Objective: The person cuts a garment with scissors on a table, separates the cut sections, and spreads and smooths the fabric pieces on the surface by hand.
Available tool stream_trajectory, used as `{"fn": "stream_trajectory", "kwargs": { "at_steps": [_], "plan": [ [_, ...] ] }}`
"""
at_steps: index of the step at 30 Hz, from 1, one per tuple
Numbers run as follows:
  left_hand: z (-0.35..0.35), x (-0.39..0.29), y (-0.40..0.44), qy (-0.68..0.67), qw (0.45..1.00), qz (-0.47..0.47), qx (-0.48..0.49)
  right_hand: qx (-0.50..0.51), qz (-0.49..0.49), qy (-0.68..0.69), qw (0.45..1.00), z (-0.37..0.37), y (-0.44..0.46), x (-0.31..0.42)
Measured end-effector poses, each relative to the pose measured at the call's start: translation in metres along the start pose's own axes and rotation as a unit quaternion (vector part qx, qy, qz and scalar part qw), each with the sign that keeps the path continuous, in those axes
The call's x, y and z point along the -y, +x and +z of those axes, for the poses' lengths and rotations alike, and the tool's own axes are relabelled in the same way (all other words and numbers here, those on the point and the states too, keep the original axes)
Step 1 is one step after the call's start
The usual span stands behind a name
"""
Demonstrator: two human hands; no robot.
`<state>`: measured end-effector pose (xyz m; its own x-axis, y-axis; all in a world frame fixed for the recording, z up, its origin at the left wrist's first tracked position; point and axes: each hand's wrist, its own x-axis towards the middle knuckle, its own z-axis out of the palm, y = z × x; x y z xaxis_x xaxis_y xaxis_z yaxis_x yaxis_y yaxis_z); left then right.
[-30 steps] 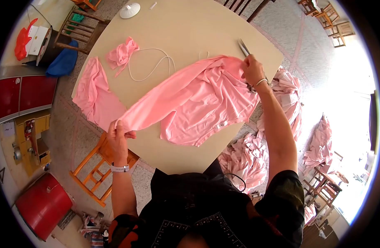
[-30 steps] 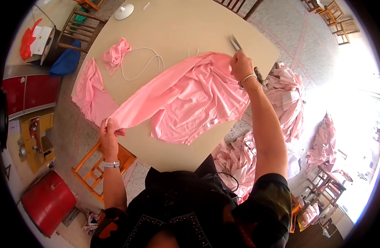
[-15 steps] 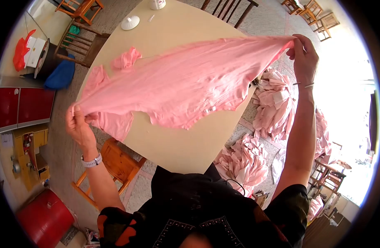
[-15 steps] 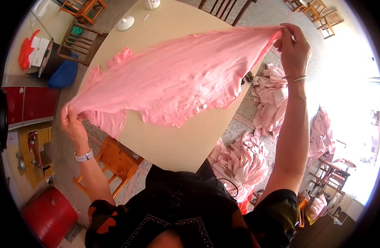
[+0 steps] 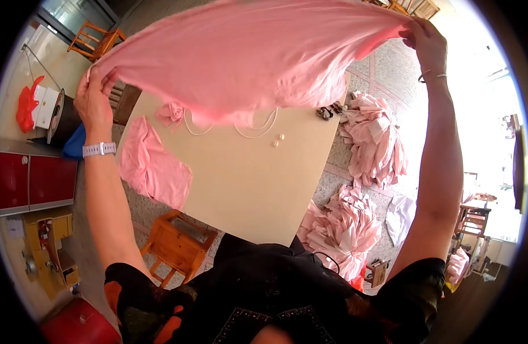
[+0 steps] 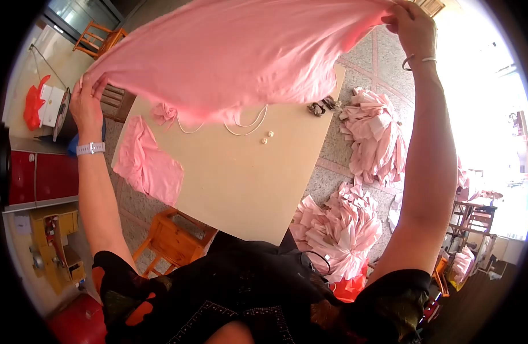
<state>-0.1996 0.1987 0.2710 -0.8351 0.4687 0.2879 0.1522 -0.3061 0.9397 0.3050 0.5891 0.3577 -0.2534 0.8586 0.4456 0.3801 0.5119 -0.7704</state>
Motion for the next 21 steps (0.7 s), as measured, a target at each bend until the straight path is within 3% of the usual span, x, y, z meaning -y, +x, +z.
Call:
{"fn": "stream_trajectory", "kwargs": {
  "at_steps": [2,6,10,12,16,18,21],
  "plan": [
    [0.009,-0.008,0.004,-0.038,0.999,0.01,0.025,-0.029,-0.007,0.054,0.998,-0.008,-0.016,0.025],
    [0.001,-0.011,-0.008,-0.058,0.996,0.019,0.068,-0.036,0.007,0.035,0.999,-0.033,-0.077,0.039],
    [-0.042,0.02,-0.041,-0.049,0.991,-0.029,0.124,-0.033,0.07,-0.058,0.995,-0.039,-0.165,0.04],
    [-0.056,0.03,-0.066,-0.014,0.988,-0.069,0.134,0.02,0.027,-0.061,0.998,-0.043,-0.205,0.009],
    [-0.075,0.048,-0.115,0.091,0.98,-0.13,0.123,0.07,0.062,-0.087,0.992,-0.037,-0.28,-0.006],
    [-0.109,0.08,-0.129,0.174,0.96,-0.153,0.157,0.09,0.108,-0.036,0.989,-0.03,-0.317,-0.023],
    [-0.125,0.102,-0.157,0.255,0.931,-0.161,0.204,0.14,0.107,-0.092,0.98,-0.019,-0.368,-0.059]
  ]
}}
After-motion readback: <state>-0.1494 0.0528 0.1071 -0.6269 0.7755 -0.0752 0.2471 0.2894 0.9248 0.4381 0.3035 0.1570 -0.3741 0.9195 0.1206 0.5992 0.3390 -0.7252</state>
